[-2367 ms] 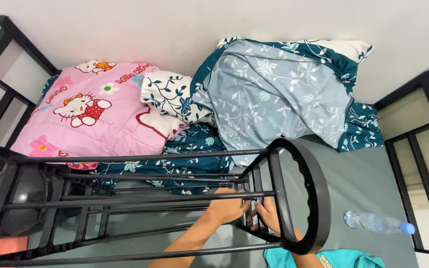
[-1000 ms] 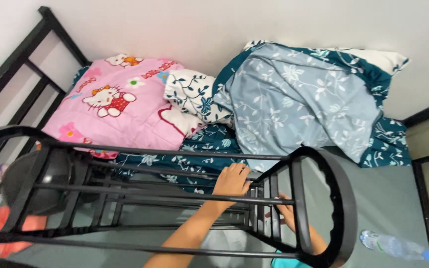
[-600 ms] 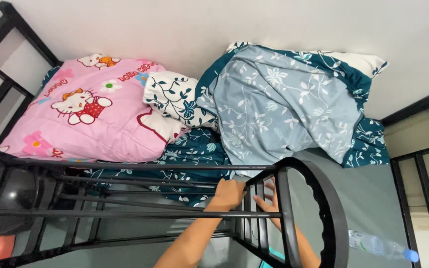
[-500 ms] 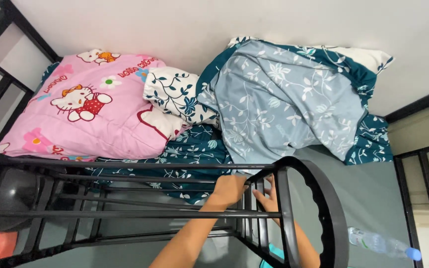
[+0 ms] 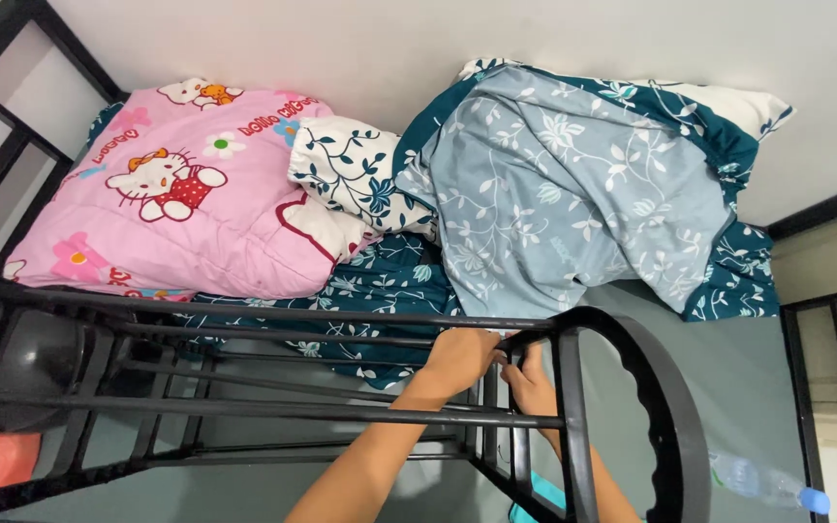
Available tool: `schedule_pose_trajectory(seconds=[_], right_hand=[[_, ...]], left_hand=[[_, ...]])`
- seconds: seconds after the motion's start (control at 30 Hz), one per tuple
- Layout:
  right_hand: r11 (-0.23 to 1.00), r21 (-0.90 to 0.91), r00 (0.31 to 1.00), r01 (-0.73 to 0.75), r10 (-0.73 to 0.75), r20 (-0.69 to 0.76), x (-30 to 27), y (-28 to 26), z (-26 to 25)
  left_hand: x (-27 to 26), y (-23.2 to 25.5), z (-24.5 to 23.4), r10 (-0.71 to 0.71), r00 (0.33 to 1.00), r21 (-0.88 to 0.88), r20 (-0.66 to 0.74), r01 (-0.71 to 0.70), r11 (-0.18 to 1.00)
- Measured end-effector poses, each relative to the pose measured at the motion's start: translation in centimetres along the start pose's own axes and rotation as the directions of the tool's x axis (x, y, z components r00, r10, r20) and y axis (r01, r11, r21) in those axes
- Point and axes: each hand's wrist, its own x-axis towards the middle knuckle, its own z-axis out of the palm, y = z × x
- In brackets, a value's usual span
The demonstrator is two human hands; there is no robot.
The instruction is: Assembling a multi-tier black plastic and metal shoe rack on the floor.
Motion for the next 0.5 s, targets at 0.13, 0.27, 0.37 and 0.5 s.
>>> schedule_pose_trajectory(seconds=[0.13,0.27,0.37,0.5], right_hand=[[0.997,-0.054,0.997,0.063,-0.061,0.038,-0.6,-1.3,0.1],[0.985,-0.172,0.996,-0.003,0.017,0.082,-0.4,-1.9,-0.4],[0.972,-0.234,0.991,-0.012,0.043,0.13,-0.4,-1.3,-0.8],[0.965,-0.25,0.98,-0.076,0.118,0.157,-0.1,-3.9,-0.3]], left_hand=[[0.2,1.0,-1.0,0.014,0.999,-0.048,-0.04,-0.016,0.999],[0.6,1.1,-0.9,0.004,1.0,-0.099,-0.018,-0.006,0.995],[0.4,1.2,-0.9,-0.008,1.0,-0.071,0.009,0.008,0.997],[0.7,0.8,-1.3,-0.008,0.999,-0.044,0.05,0.01,0.999]])
